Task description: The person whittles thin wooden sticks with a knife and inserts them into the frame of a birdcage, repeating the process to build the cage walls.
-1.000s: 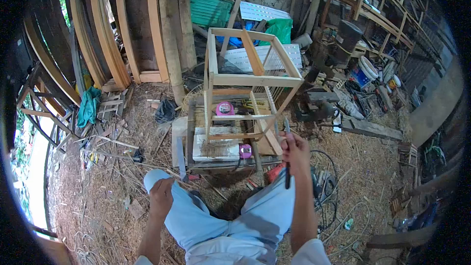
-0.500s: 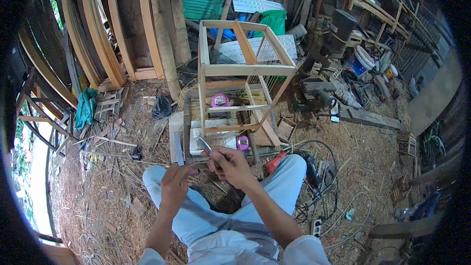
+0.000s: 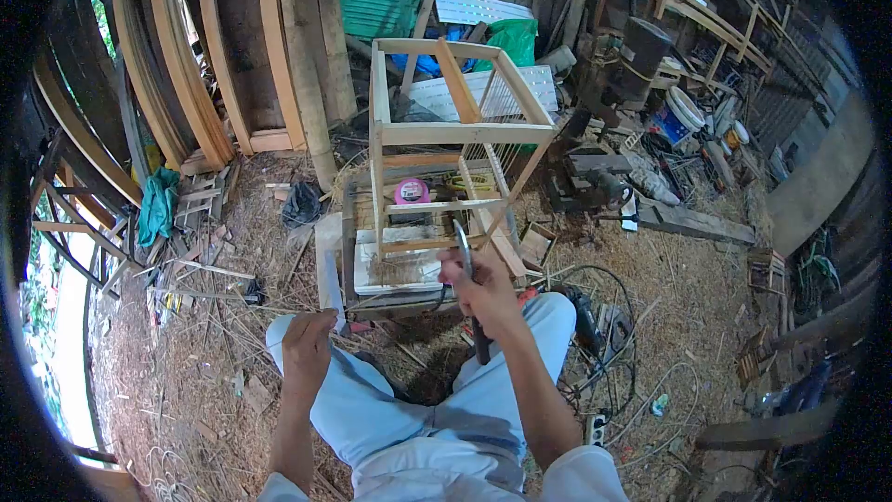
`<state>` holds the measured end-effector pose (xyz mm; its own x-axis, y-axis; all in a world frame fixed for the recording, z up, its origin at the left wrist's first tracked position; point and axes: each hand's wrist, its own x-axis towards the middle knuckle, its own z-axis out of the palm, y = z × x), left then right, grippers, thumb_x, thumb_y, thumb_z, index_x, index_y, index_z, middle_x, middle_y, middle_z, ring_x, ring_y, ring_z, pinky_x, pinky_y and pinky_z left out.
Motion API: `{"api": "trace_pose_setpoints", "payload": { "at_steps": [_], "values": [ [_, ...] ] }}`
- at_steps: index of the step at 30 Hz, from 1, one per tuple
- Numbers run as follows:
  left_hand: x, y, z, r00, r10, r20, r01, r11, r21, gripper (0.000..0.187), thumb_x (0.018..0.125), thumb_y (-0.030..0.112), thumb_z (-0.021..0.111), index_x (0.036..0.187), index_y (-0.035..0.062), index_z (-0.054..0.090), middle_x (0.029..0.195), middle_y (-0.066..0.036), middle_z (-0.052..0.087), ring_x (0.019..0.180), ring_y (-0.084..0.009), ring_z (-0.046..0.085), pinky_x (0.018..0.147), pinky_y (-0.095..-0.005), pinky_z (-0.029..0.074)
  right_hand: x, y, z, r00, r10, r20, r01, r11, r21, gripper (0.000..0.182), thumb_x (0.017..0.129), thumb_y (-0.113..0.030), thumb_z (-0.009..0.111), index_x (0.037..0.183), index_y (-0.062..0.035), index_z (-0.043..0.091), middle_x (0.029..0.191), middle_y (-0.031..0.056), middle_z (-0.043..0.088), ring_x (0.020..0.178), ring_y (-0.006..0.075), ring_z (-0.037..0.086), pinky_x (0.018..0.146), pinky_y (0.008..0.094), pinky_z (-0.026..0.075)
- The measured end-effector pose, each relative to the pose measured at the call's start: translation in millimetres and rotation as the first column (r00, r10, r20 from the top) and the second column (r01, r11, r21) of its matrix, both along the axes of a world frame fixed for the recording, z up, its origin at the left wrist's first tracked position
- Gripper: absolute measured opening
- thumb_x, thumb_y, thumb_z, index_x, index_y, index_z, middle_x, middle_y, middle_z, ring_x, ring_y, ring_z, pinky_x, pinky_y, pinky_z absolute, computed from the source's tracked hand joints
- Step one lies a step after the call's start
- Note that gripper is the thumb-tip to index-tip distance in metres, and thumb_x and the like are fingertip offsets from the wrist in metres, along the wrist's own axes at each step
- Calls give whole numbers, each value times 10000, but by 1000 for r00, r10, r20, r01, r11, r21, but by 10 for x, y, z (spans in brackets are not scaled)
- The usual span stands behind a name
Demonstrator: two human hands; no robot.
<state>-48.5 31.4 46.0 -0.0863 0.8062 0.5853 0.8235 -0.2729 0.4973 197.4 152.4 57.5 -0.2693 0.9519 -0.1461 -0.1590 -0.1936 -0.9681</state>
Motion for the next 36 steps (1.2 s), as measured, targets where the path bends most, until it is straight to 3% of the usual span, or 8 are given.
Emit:
{"api": "trace_pose_setpoints", "payload": {
  "at_steps": [9,12,15,17,20,24,26,36],
  "values": [
    [-65,-18,120,975,86,-204,-75,995,63,249,702,-71,640,924,40,650,890,-107,636,843,-277,567,741,-392,449,-117,-130,-311,955,143,259,-198,960,200,203,889,-232,631,867,-31,655,665,-28,592,456,24,372,403,207,286],
    [54,-37,76,788,599,-143,-452,720,527,216,737,-57,663,919,57,638,1010,-124,570,954,-304,518,778,-392,437,-272,-219,-238,982,186,18,-184,978,-100,274,926,-287,570,791,-49,593,606,-57,480,458,11,320,406,193,225],
    [167,-155,-284,966,215,147,-255,895,366,147,794,-7,656,932,37,633,948,-114,582,913,-281,539,806,-375,445,-370,-244,-303,946,175,-272,-253,925,-282,239,924,-284,575,861,-54,593,596,-78,426,456,7,267,406,193,186],
    [582,-38,-59,824,157,545,-118,987,-106,231,825,18,636,1043,-4,565,880,-103,578,911,-213,562,817,-326,448,-404,-279,-343,924,245,-294,-327,904,-275,226,923,-284,577,915,-58,588,590,-92,388,455,9,233,408,189,170],
    [629,96,-299,721,45,691,110,978,-178,281,843,19,623,1106,-9,527,871,-96,567,813,-152,565,745,-282,468,-470,-395,-282,917,202,-344,-329,870,-367,222,911,-298,593,878,-79,607,599,-91,416,458,7,259,407,190,185],
    [691,148,-317,945,-80,318,78,997,19,254,863,19,607,1083,-5,483,892,-81,562,770,-133,559,679,-272,478,-483,-518,-410,941,216,-261,-290,912,-291,187,899,-267,613,876,-81,611,666,-60,524,476,3,326,414,176,212],
    [794,145,-333,484,-39,874,134,991,-30,173,874,-10,576,996,6,455,896,-77,565,778,-138,564,660,-247,478,-484,-549,-431,933,227,-278,-302,916,-263,183,895,-260,620,887,-78,610,696,-48,549,479,1,333,417,173,215],
    [552,155,-103,413,-18,911,134,990,-42,166,880,-50,528,1034,-5,489,901,-77,598,735,-127,571,678,-235,476,-590,-547,-367,922,347,-174,-366,926,-94,157,902,-207,608,975,-67,608,794,-2,614,510,10,357,443,169,240]
  ]
}}
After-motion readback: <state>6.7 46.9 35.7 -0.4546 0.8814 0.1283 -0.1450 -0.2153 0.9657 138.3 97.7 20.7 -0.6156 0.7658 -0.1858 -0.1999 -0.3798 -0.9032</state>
